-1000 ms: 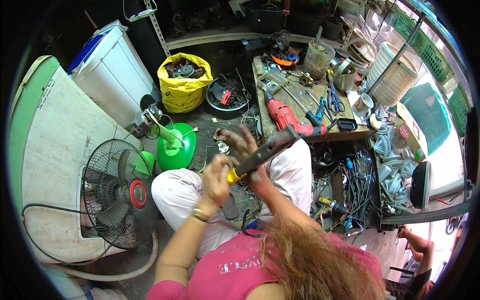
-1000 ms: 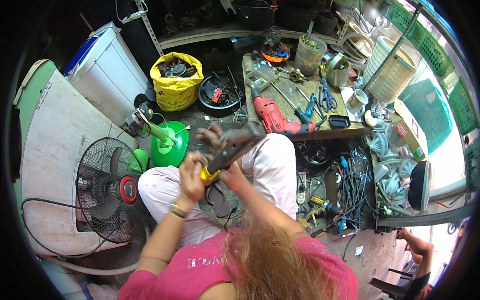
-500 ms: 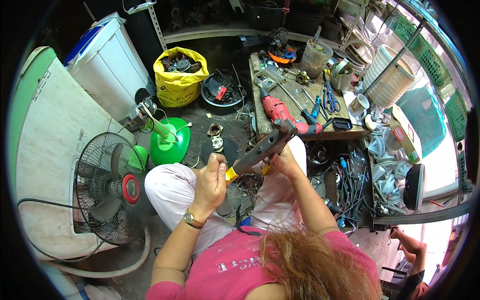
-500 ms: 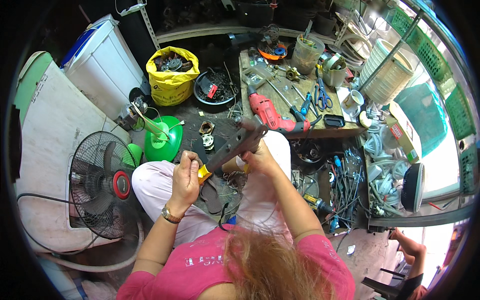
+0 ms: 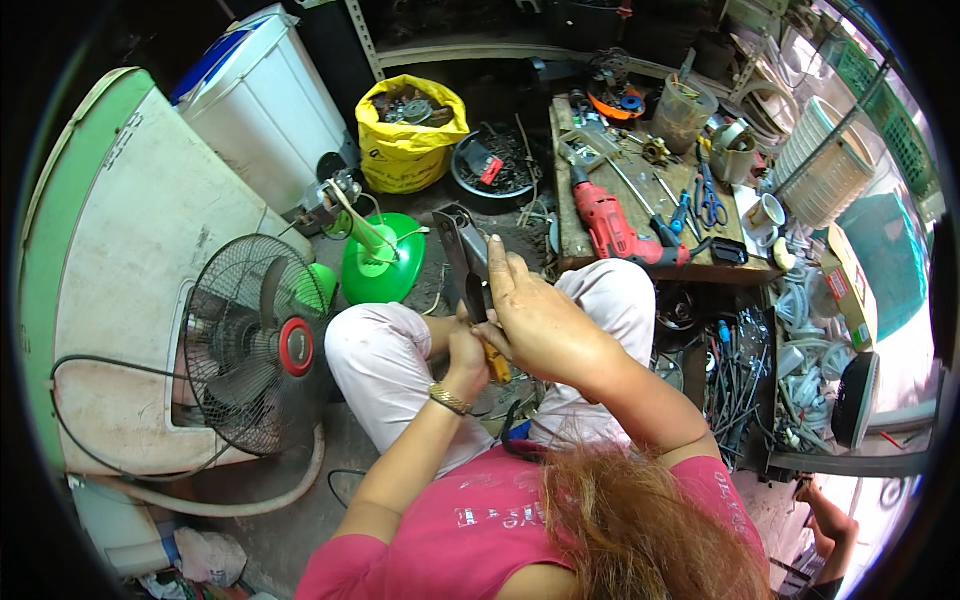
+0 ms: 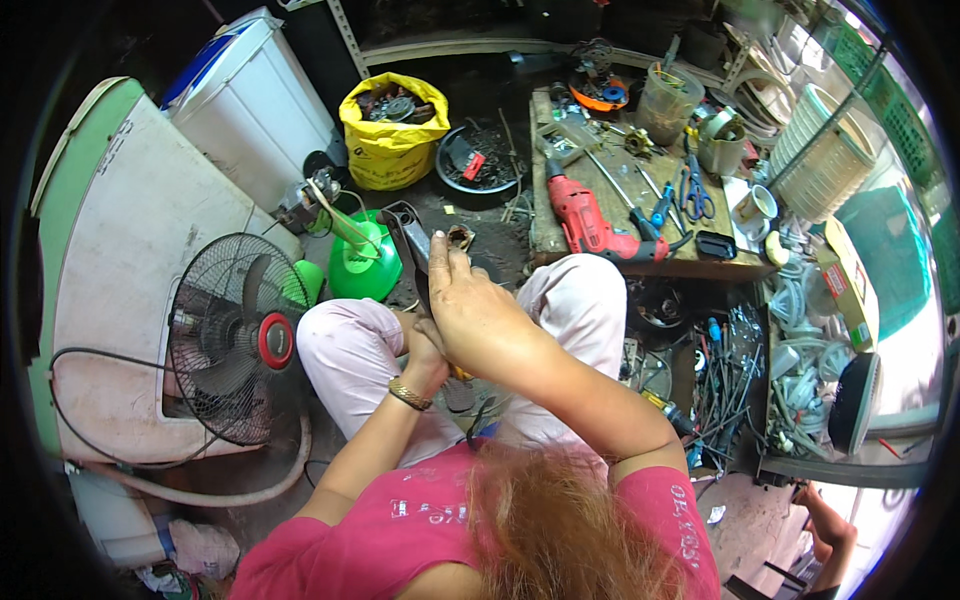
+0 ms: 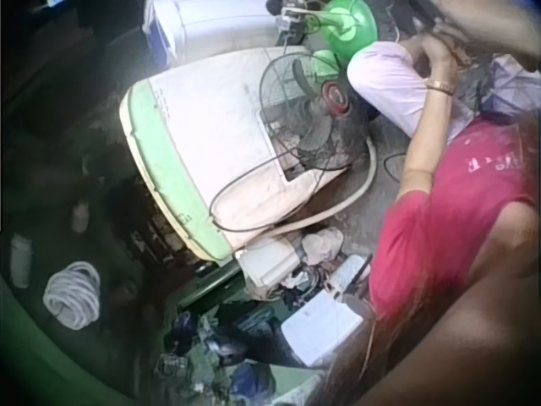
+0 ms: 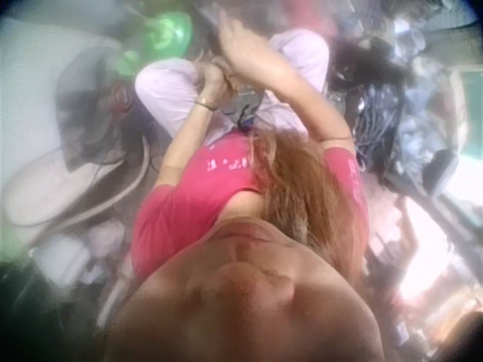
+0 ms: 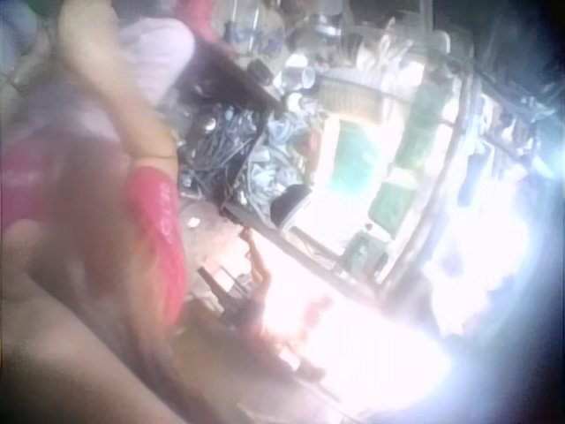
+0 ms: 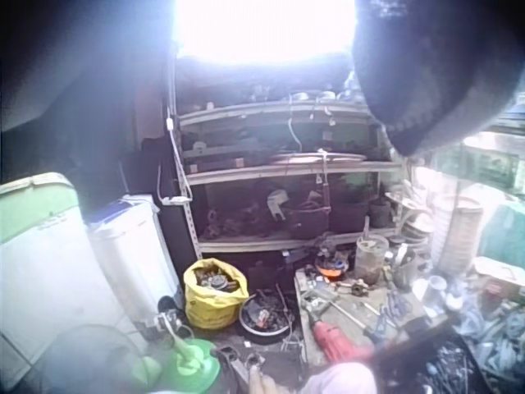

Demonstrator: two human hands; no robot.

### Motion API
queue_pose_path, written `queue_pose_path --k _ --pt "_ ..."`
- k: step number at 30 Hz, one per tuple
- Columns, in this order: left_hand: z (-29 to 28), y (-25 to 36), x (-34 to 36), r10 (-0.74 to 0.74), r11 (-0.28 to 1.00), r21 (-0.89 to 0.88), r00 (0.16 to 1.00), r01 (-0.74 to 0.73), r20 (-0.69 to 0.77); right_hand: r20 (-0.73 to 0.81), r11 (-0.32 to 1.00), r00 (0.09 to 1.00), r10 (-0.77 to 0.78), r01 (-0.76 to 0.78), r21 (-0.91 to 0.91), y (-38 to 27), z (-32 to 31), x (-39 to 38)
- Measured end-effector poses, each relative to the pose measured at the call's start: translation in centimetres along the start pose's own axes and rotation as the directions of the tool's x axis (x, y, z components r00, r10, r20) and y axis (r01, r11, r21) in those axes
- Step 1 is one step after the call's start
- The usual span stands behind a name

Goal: The person uses a drill on a motor component and then manipulates wires and small metal parts by hand and with a yellow-handled tool.

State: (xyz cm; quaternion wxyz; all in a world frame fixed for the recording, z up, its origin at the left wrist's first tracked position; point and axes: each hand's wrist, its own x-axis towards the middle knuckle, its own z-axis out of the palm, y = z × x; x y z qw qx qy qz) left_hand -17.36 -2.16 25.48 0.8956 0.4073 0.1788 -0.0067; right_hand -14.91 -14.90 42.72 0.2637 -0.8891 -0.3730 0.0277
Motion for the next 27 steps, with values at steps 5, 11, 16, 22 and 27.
queue_pose_path --k 5,11,16,22,27 --pt "1.9 2.1 -1.9 0.35 0.935 -0.097 0.835 -0.342 0.425 0.003 0.997 1.0 -0.012 0.012 -0.071 -3.3 -0.5 -0.5" --pt "2.2 2.7 -3.1 0.304 0.951 -0.065 0.884 -0.301 0.356 -0.086 0.997 0.995 -0.059 0.054 -0.06 -5.3 0.1 -0.1" --pt "1.6 2.5 -2.8 0.258 0.966 -0.036 0.936 -0.257 0.241 -0.298 0.998 0.952 -0.066 0.07 0.001 -1.9 2.5 2.1" --pt "2.3 2.7 -2.5 0.223 0.974 -0.027 0.945 -0.224 0.24 -0.112 0.793 0.989 0.097 -0.008 0.61 -2.1 3.0 2.4" --pt "3.1 2.3 -2.8 0.179 0.983 -0.001 0.966 -0.182 0.189 -0.205 0.835 0.959 0.194 -0.052 0.548 -1.1 5.5 2.8"
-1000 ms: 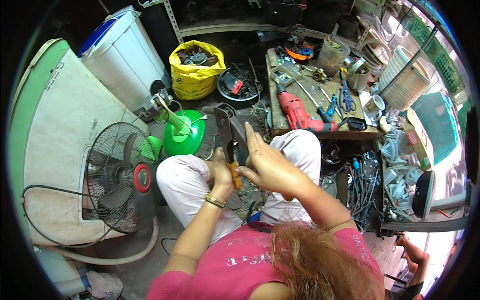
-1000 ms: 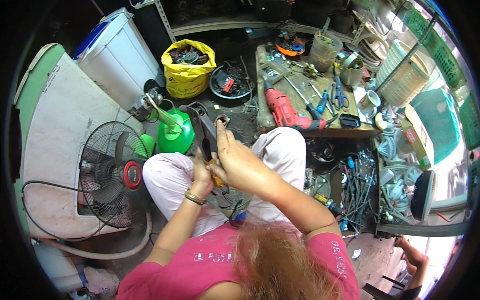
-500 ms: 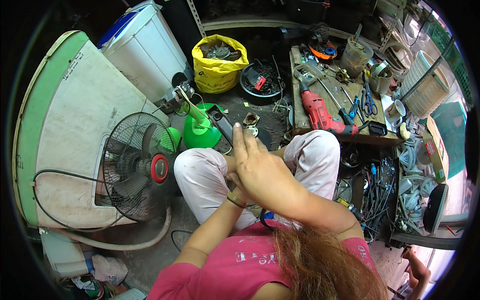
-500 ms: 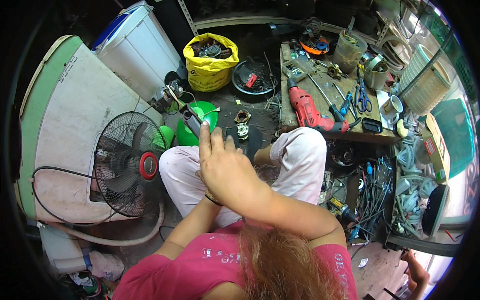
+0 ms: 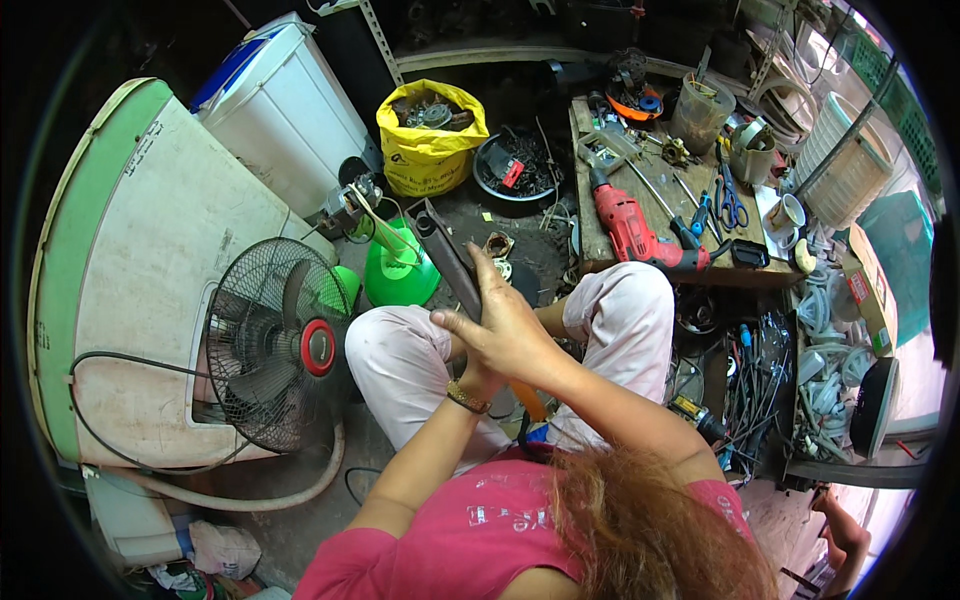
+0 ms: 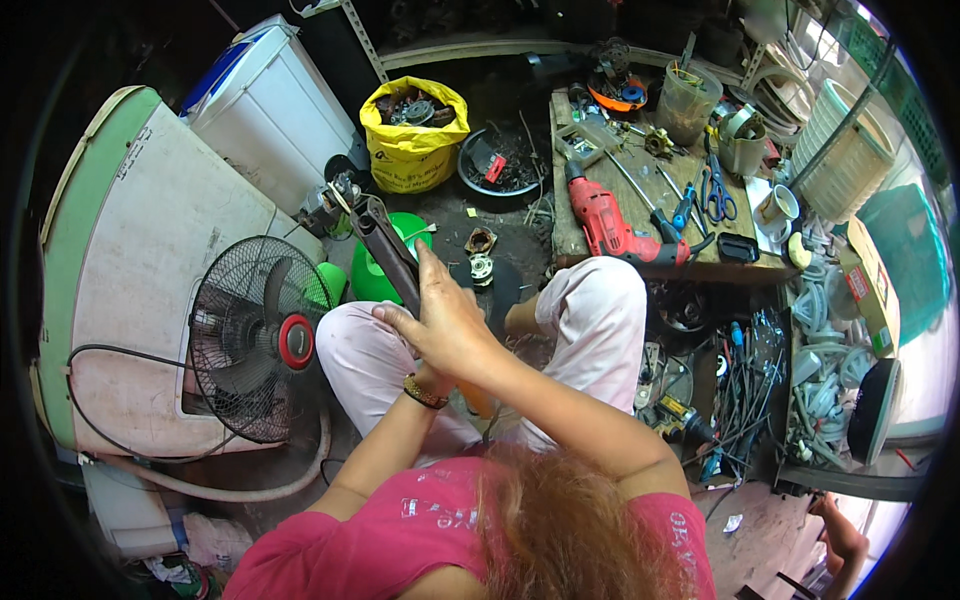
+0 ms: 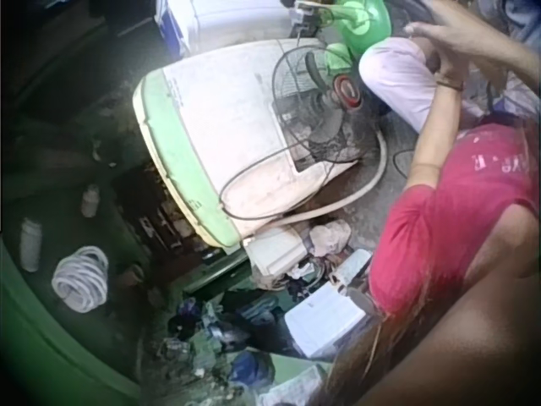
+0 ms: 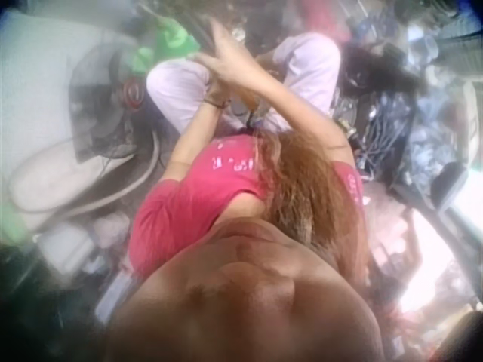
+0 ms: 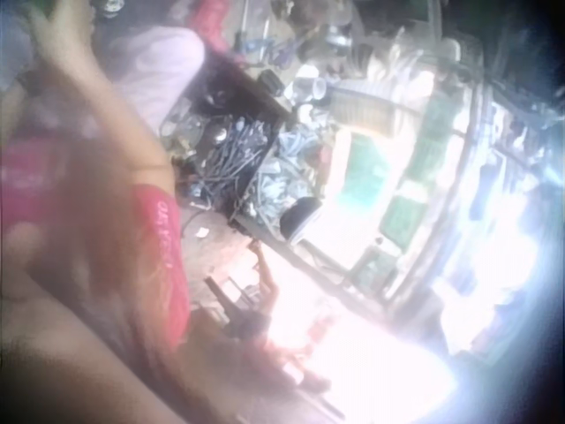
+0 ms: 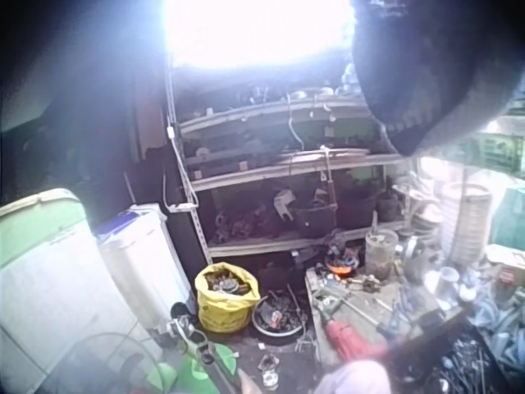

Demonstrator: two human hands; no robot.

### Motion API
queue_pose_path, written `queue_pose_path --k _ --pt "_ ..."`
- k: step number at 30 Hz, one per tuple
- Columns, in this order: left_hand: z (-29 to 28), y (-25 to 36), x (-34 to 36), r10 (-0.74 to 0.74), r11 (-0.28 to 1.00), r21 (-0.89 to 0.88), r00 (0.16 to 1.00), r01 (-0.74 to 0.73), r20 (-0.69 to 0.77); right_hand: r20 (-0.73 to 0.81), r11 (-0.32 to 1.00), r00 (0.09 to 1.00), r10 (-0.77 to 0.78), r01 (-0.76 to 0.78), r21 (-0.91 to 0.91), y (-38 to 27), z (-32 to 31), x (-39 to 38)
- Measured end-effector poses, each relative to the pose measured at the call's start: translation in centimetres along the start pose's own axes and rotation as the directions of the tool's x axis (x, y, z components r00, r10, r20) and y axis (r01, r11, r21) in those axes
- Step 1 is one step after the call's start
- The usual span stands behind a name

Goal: The person uses a drill on a motor component and then manipulates wires and small metal parts by hand and with a yellow-handled tool.

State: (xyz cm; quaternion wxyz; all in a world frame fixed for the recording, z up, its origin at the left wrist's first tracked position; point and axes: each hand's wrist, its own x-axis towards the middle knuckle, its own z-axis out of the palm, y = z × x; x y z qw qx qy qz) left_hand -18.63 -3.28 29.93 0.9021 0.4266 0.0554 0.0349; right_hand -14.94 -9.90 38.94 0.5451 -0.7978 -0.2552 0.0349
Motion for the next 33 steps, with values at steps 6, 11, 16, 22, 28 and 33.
queue_pose_path --k 6,11,16,22,28,33 --pt "0.5 -0.9 1.7 0.185 0.967 0.22 0.943 -0.125 -0.277 -0.163 0.975 0.983 -0.085 0.116 0.187 5.0 -1.4 0.3" --pt "0.7 0.0 2.6 0.402 0.823 0.459 0.914 -0.334 -0.057 -0.067 0.86 0.997 0.04 0.0 0.511 5.8 -3.5 -0.7" --pt "0.9 4.9 4.1 0.486 0.662 0.66 0.874 -0.356 -0.015 0.106 0.481 0.994 -0.008 -0.09 0.872 7.9 -6.0 -3.5" --pt "6.7 10.8 3.4 0.617 0.434 0.613 0.714 -0.66 0.331 0.188 0.109 0.947 -0.26 -0.165 0.98 9.6 -6.7 -4.4" --pt "9.4 12.1 1.8 0.55 0.301 0.657 0.688 -0.691 0.473 0.169 -0.104 0.901 -0.4 -0.228 0.968 10.0 -5.9 -4.3" --pt "10.2 11.8 2.0 0.56 0.142 0.669 0.616 -0.73 0.553 0.168 -0.061 0.909 -0.382 -0.206 0.977 9.2 -6.1 -4.5"
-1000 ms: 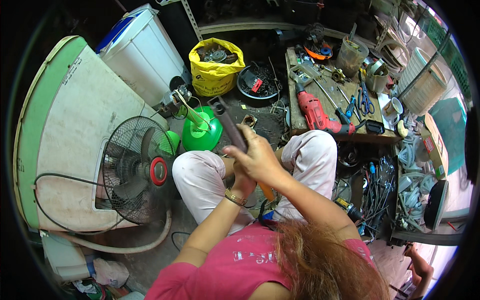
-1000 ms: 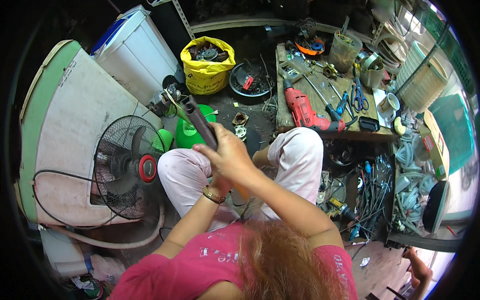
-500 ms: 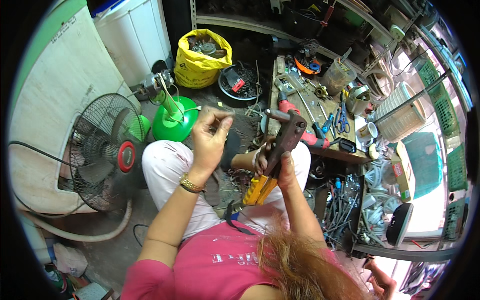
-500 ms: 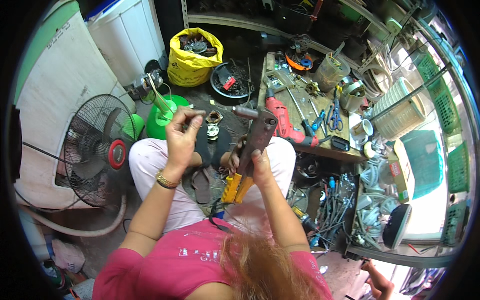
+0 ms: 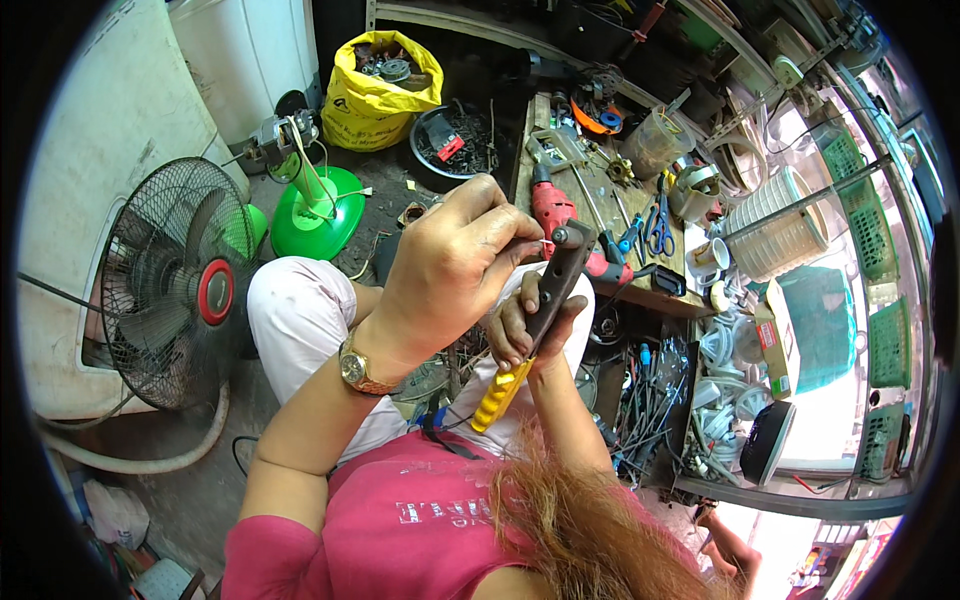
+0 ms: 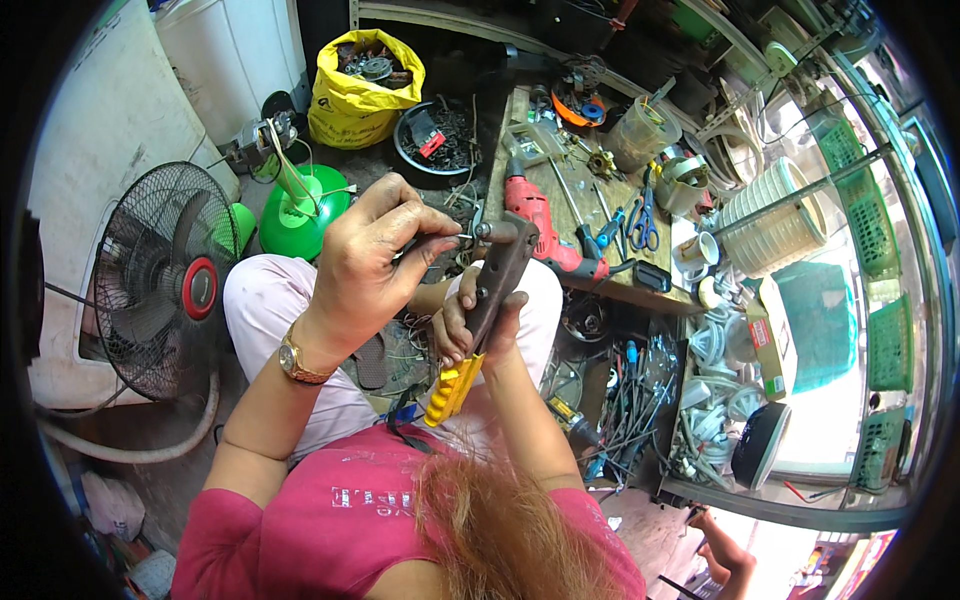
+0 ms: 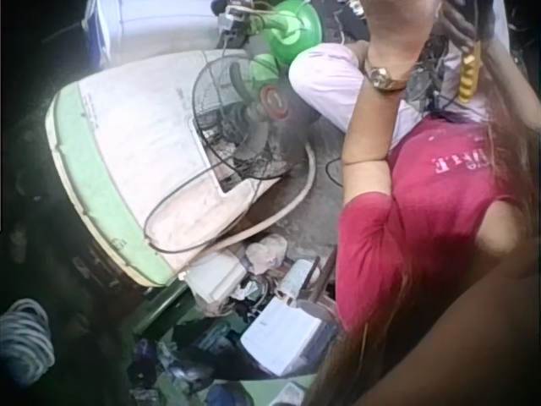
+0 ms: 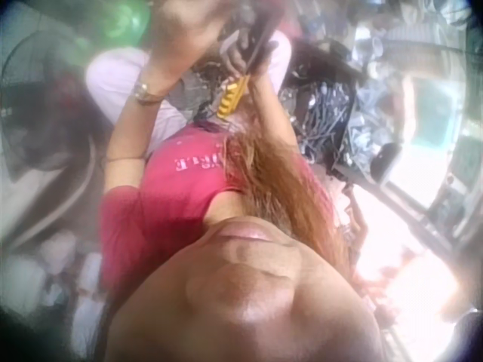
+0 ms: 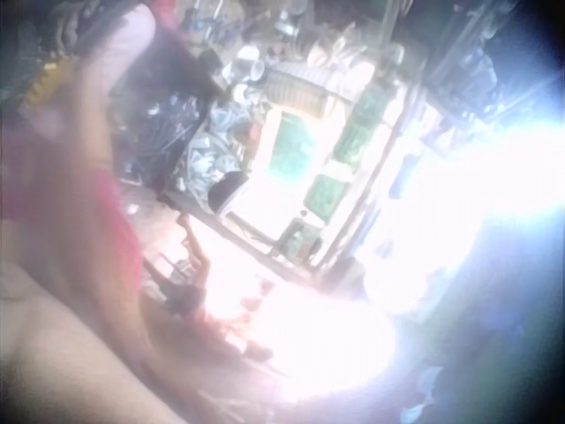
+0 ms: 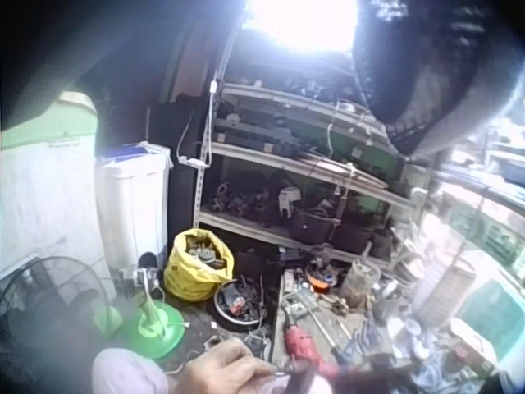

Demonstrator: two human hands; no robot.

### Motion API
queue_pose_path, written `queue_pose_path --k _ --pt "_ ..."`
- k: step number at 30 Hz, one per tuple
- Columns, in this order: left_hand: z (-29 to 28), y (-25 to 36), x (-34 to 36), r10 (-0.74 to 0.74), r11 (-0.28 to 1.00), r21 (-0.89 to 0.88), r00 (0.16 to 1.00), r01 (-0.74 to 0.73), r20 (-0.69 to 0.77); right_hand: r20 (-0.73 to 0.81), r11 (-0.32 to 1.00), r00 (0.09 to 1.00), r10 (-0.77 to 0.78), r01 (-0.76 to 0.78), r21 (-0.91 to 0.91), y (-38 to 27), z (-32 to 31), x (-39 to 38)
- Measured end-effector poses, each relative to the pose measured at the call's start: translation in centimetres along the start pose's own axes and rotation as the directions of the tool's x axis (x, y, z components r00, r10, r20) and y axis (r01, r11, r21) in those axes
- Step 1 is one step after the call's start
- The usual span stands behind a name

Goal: The person uses a drill on a motor component and then manipulates wires and small metal parts by hand and with a yellow-handled tool.

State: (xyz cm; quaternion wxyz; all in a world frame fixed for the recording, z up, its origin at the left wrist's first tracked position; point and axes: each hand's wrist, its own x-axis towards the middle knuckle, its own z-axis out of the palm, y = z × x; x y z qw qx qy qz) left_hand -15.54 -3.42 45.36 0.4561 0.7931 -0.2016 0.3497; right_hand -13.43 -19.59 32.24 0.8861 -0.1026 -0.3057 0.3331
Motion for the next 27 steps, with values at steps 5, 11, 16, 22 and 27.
queue_pose_path --k 5,11,16,22,27 --pt "-0.1 -0.1 0.1 0.013 1.0 0.022 1.0 -0.013 0.006 -0.079 0.994 0.997 -0.021 0.012 -0.104 0.4 0.9 0.5" --pt "-0.3 -0.1 0.3 0.05 0.995 0.089 0.999 -0.051 0.021 -0.007 0.998 0.999 0.032 -0.032 -0.059 0.1 0.1 0.0" --pt "-0.7 0.3 0.5 0.119 0.958 0.256 0.991 -0.133 0.067 -0.101 0.98 0.993 0.062 -0.079 -0.183 -0.4 0.5 -0.2" --pt "-1.6 0.6 0.7 -0.011 0.969 0.244 0.989 -0.025 0.145 -0.315 0.812 0.949 -0.011 -0.175 -0.557 -1.5 1.6 -0.8" --pt "-1.9 -1.2 0.6 -0.195 0.978 -0.037 0.968 0.203 0.159 -0.393 0.67 0.912 -0.118 -0.219 -0.709 -1.7 2.6 -1.0"
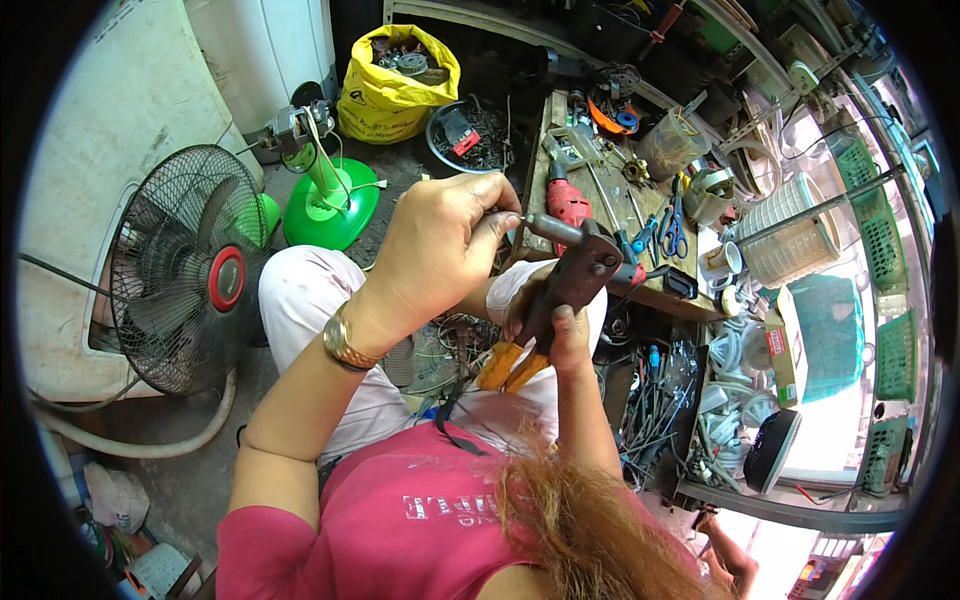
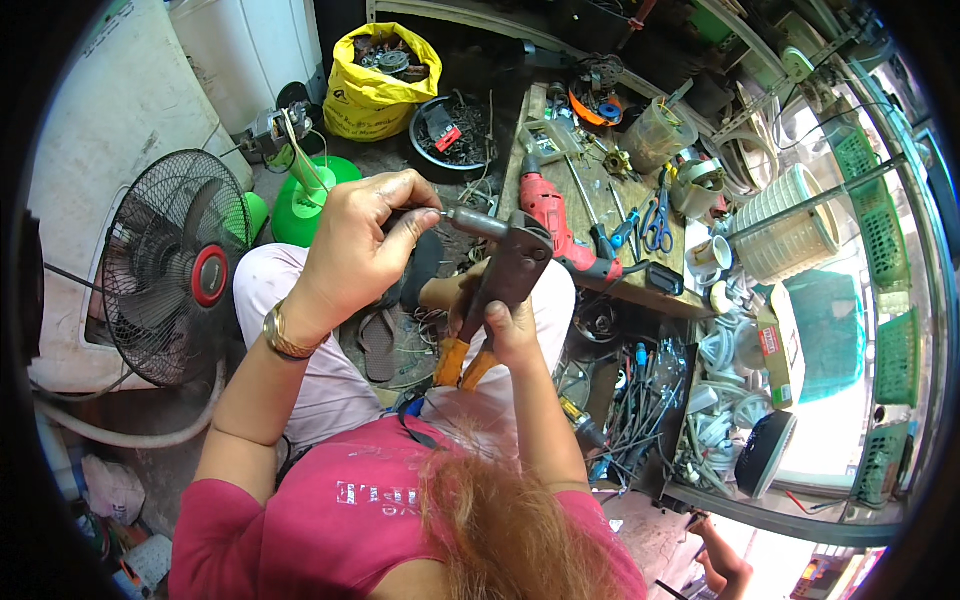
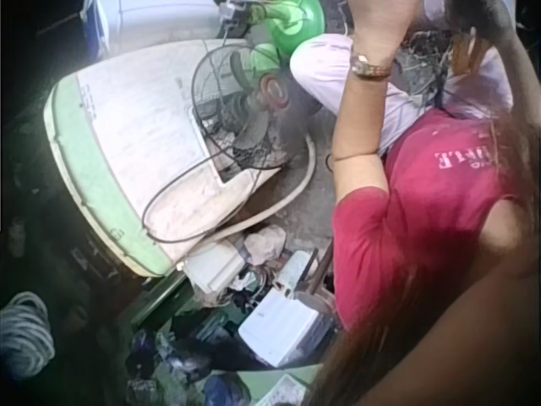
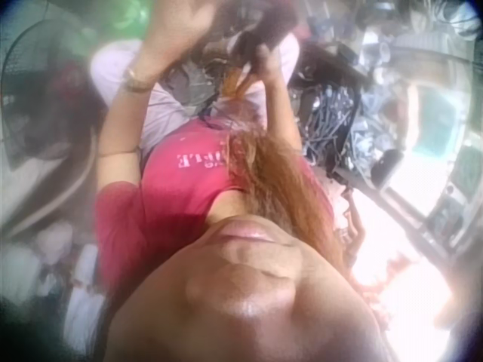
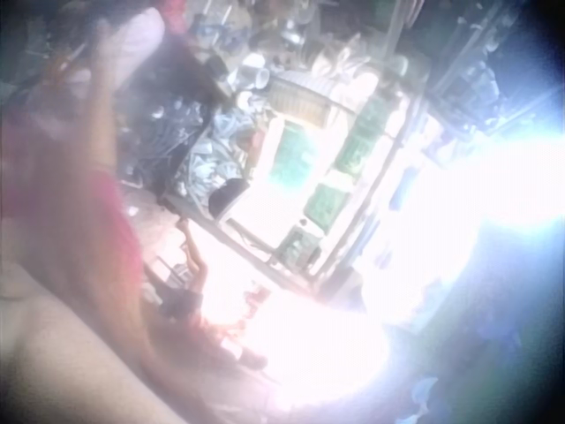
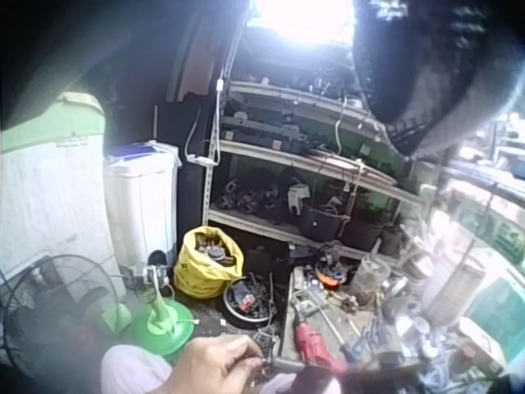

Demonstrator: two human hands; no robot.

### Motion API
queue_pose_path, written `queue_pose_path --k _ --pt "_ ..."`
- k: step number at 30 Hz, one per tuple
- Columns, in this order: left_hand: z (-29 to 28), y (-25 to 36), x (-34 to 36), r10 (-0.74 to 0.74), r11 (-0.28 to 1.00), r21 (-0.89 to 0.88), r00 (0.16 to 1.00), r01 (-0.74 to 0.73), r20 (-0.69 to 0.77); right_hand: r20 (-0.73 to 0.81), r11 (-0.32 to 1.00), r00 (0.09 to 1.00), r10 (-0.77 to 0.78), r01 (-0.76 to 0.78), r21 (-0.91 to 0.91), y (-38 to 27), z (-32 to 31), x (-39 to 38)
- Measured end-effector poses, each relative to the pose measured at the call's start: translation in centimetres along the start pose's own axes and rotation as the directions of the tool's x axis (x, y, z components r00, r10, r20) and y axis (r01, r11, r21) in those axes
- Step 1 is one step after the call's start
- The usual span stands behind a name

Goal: The person uses a drill on a motor component and then manipulates wires and small metal parts by hand and with a yellow-handled tool.

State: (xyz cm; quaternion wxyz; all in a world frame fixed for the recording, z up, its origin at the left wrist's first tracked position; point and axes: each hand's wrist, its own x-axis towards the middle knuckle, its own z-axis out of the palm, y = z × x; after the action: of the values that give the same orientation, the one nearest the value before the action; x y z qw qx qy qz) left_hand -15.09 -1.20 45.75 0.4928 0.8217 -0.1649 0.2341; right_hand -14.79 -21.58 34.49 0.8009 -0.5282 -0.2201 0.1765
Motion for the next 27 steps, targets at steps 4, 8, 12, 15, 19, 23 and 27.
queue_pose_path --k 4,8,12,15,19,23,27 --pt "0.0 -1.4 0.4 0.003 0.994 0.112 1.0 -0.005 0.016 0.092 0.997 0.994 -0.061 0.056 0.062 -0.6 0.5 0.2" --pt "-0.1 -3.8 0.3 -0.071 0.962 -0.247 0.978 0.119 0.196 0.101 0.997 0.993 0.065 -0.069 0.045 0.3 -1.4 0.0" --pt "0.0 -3.3 0.2 -0.125 0.99 -0.024 0.95 0.137 0.285 0.078 0.991 0.99 0.119 -0.113 -0.071 0.0 -1.4 0.5" --pt "1.0 -3.6 -0.2 -0.095 0.983 -0.133 0.973 0.125 0.213 0.112 0.981 0.986 0.127 -0.142 0.13 0.4 -1.4 -0.1" --pt "0.9 -3.3 -0.4 -0.156 0.973 -0.135 0.964 0.188 0.216 0.147 0.994 0.983 0.107 -0.101 -0.045 -0.6 -1.1 0.8" --pt "0.3 -3.8 -0.5 -0.135 0.974 -0.136 0.948 0.18 0.287 0.175 0.989 0.976 0.126 -0.137 0.048 -0.1 -1.7 0.3" --pt "0.7 -3.3 -0.5 -0.165 0.958 -0.175 0.935 0.228 0.314 0.189 0.991 0.973 0.13 -0.134 0.011 0.5 -2.9 -0.1"
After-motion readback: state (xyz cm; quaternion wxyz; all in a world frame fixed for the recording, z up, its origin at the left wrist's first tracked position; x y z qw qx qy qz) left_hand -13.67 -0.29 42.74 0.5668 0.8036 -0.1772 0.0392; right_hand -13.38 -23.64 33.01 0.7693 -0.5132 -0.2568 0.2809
